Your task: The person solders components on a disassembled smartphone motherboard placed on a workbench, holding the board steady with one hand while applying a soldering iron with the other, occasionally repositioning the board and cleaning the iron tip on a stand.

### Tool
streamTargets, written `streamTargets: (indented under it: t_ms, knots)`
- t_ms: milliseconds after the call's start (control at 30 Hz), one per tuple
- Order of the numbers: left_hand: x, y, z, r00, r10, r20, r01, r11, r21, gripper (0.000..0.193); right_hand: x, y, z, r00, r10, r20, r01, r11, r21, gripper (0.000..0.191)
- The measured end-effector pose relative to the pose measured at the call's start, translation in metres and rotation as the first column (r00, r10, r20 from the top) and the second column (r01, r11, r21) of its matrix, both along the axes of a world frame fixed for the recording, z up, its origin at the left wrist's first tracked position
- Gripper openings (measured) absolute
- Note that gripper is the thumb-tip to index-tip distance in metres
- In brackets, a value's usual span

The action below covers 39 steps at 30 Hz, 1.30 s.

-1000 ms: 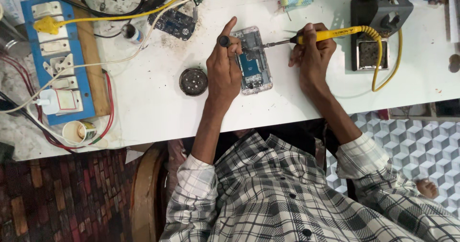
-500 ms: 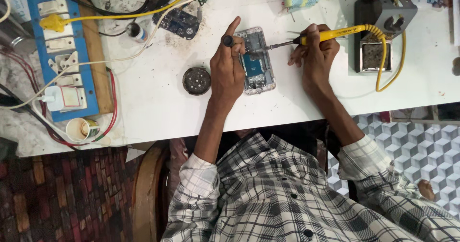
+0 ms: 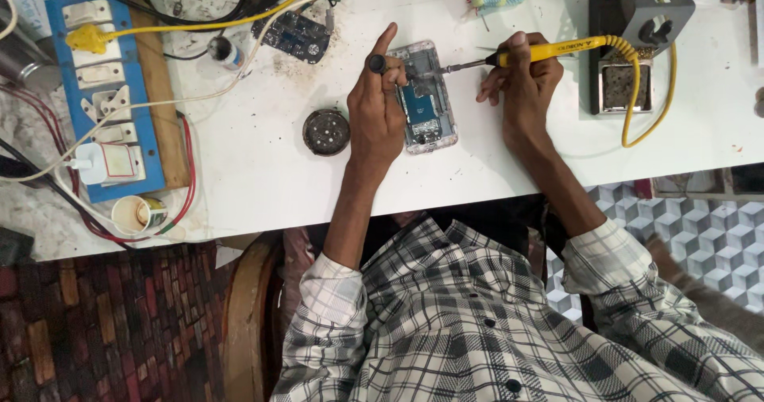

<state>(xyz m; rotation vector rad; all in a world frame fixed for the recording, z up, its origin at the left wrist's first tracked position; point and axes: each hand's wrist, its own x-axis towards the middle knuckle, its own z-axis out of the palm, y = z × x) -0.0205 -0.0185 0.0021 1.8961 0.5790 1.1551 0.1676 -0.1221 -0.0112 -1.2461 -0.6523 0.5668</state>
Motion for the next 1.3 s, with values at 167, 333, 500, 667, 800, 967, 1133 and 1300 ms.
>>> streamTargets:
  t_ms: [167, 333, 500, 667, 800, 967, 1133, 1300]
  knots:
    - [-0.0034, -0.0001, 0.0016, 0.999, 0.001, -0.033, -0.001, 1.000, -0.010, 0.041, 0.0019, 0.0021, -0.0042, 1.000, -0.016, -0.011, 0.016, 1.000, 0.023, 0.034]
    - [-0.0009, 0.0007, -0.0020, 1.000, -0.015, 0.011, 0.015, 1.000, 0.026, 0.044, 0.0036, 0.0015, -0.0084, 1.000, -0.009, -0.025, 0.010, 0.999, 0.044, 0.030]
    - [-0.0008, 0.0012, -0.0046, 1.000, 0.003, -0.008, -0.003, 1.000, 0.011, 0.044, 0.0050, 0.0006, -0.0097, 1.000, 0.005, -0.030, -0.003, 0.998, 0.059, 0.031]
    - [0.0012, -0.0011, -0.0033, 1.000, 0.000, -0.005, 0.000, 0.999, 0.037, 0.042, 0.0030, -0.0003, -0.0076, 0.999, 0.007, -0.043, -0.004, 0.998, 0.063, 0.033]
    - [0.0012, -0.0020, -0.0020, 1.000, 0.011, -0.010, -0.010, 1.000, 0.028, 0.042, 0.0021, 0.0008, -0.0040, 0.999, 0.013, -0.041, -0.010, 0.998, 0.059, 0.036]
    - [-0.0007, -0.0019, -0.0013, 1.000, 0.000, -0.008, 0.000, 1.000, 0.007, 0.041, 0.0010, 0.0021, -0.0026, 0.999, 0.034, 0.000, -0.034, 0.996, 0.087, 0.037]
    - [-0.0008, -0.0004, 0.0000, 1.000, -0.001, -0.006, 0.001, 1.000, 0.024, 0.039, 0.0006, 0.0028, -0.0050, 0.999, 0.037, 0.019, -0.039, 0.996, 0.077, 0.035]
    - [-0.0016, -0.0014, -0.0003, 0.999, 0.001, -0.049, -0.001, 1.000, -0.015, 0.040, 0.0028, 0.0038, -0.0078, 1.000, 0.022, -0.021, -0.021, 0.997, 0.075, 0.033]
